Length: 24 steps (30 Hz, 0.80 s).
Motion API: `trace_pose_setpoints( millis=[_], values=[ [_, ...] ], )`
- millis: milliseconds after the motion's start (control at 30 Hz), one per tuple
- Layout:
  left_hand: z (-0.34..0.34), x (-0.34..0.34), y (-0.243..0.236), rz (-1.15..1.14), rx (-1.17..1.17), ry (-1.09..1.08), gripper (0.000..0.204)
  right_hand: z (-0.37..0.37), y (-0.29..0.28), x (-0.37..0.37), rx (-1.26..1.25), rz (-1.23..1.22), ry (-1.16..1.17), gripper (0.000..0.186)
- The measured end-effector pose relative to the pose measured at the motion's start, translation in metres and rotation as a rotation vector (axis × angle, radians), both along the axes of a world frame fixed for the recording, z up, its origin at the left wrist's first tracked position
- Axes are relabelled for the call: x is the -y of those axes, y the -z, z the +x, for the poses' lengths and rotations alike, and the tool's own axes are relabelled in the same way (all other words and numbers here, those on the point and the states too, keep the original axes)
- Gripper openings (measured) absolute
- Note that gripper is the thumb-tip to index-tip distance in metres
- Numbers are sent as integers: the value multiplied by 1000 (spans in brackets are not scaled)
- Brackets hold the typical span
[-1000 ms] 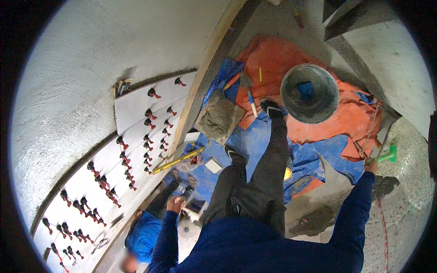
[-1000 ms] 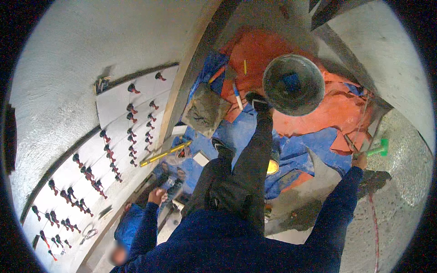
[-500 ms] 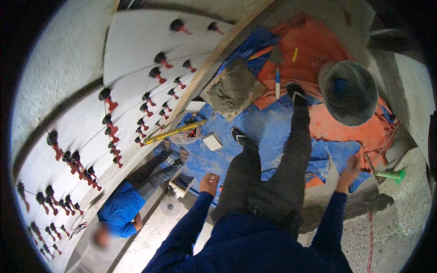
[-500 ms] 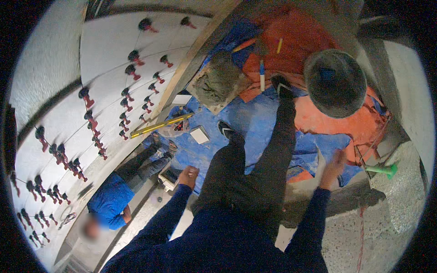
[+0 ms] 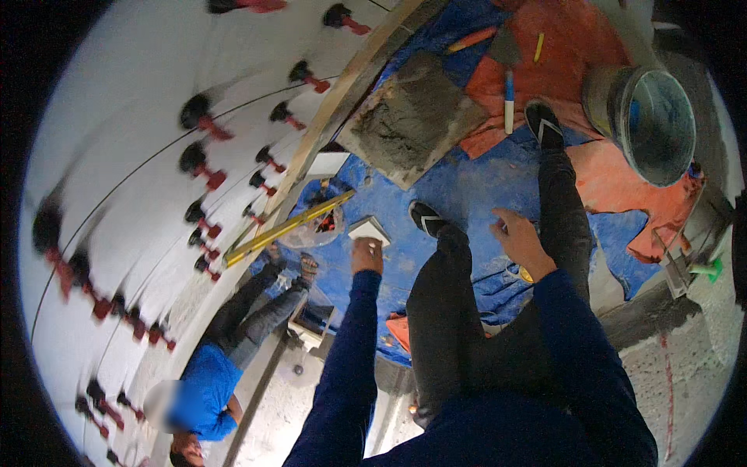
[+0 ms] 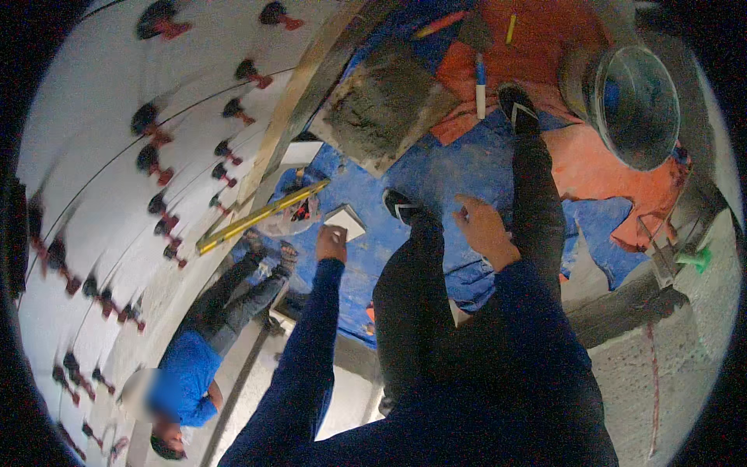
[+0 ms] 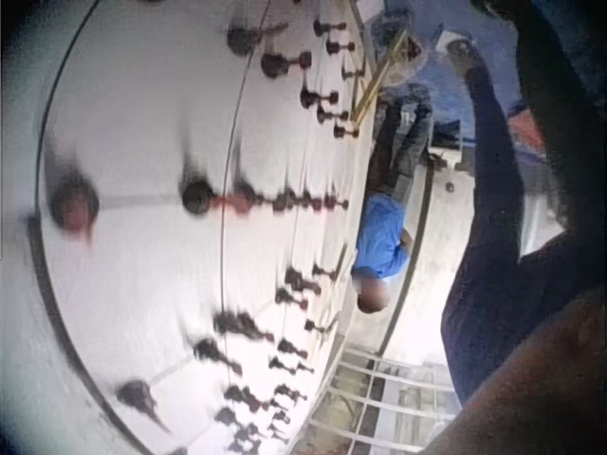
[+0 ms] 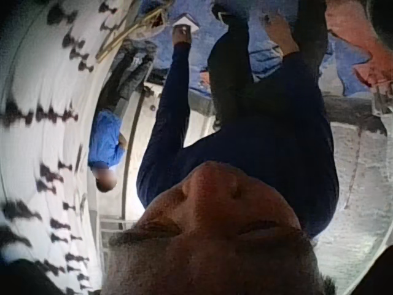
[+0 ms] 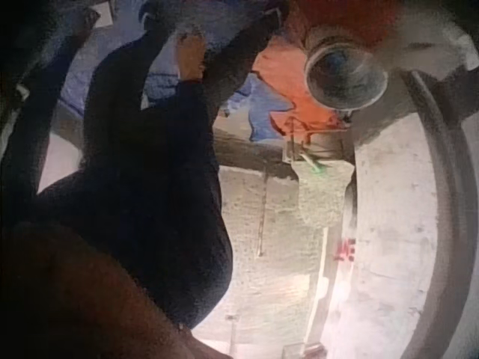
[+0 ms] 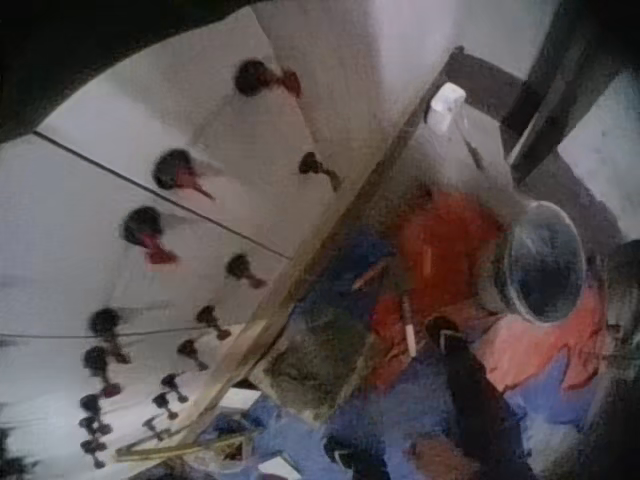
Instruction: The person installs white ceramic tiles on a wall using tile leveling clips and a rubber mallet. They apply adhesive to the back of a tile with a notched trowel, press the tile into place, and tap it to secure it. Another person is visible nearby observing the work.
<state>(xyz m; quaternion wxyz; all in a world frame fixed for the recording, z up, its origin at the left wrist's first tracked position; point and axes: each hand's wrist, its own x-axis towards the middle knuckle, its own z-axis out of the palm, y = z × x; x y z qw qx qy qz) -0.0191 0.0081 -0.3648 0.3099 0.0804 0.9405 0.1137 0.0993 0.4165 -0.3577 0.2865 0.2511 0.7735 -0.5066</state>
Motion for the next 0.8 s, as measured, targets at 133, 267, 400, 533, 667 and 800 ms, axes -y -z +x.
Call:
trace_pose_setpoints(
  millis=[133,267,400,533,667,800],
  values=[
    [-108,15,118,-407,69,374,35,4,-2,0,109,-32,148,39],
    [-190,28,209,-754,5,546,42,0,-12,-2,111,-50,145,38],
    [-249,60,287,-839,-42,601,42,-6,-25,-13,45,-62,126,38],
    [-266,107,329,-916,-142,630,37,-15,-36,-25,102,-118,192,40],
    [-263,130,327,-954,-136,968,25,-18,-41,-29,102,-104,108,40],
    [-231,107,278,-927,-159,879,21,-6,-35,-22,59,-94,107,40]
  ],
)
